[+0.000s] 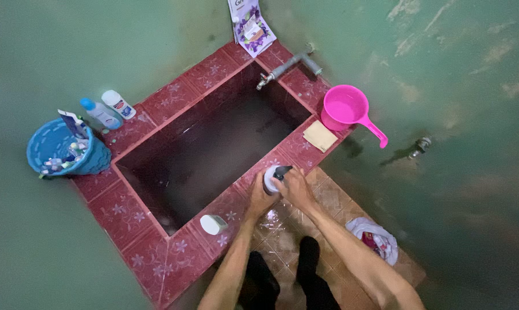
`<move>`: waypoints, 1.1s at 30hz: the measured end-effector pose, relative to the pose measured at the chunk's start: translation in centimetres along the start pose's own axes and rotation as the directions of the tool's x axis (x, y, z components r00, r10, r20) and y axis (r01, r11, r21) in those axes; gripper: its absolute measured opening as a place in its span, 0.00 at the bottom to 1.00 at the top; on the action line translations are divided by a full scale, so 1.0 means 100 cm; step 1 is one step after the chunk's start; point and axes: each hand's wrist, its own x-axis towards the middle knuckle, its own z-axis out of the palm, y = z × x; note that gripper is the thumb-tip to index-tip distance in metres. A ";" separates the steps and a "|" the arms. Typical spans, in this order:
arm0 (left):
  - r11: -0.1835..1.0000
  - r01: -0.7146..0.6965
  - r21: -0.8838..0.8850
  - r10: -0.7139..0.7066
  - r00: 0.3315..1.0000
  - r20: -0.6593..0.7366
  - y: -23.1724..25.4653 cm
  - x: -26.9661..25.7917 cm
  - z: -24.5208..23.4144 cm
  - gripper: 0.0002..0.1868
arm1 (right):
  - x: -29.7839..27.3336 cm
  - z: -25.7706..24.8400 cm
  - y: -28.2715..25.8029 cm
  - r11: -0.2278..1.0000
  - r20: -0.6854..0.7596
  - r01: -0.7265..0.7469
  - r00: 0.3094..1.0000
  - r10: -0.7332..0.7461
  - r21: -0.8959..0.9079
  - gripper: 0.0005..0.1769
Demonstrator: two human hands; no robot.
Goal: The person washes a bar of soap in a pink scoop, then wipes a white bottle labeled 'ZINC' with the soap. They place the bottle on the sink ledge, then retrieve two red bottles from a white bag on the floor and place them on the sink ledge.
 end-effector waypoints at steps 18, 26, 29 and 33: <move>0.992 -0.074 -0.102 0.090 0.983 0.160 0.054 0.003 0.037 0.49 | -0.023 -0.111 -0.020 0.999 -0.025 0.031 0.999 -0.031 0.010 0.12; 0.881 0.094 -0.463 0.072 0.941 0.329 0.069 0.020 0.095 0.48 | -0.050 -0.172 -0.006 0.997 -0.164 -0.037 0.985 0.048 0.068 0.15; 0.716 0.469 -0.517 -0.237 0.860 0.452 0.061 0.031 0.117 0.40 | -0.061 -0.203 0.016 0.995 -0.071 -0.035 0.997 0.042 0.098 0.15; 0.692 0.605 -0.394 -0.299 0.737 0.606 0.053 0.038 0.164 0.34 | -0.081 -0.227 0.060 0.988 -0.058 0.156 0.986 -0.156 -0.017 0.14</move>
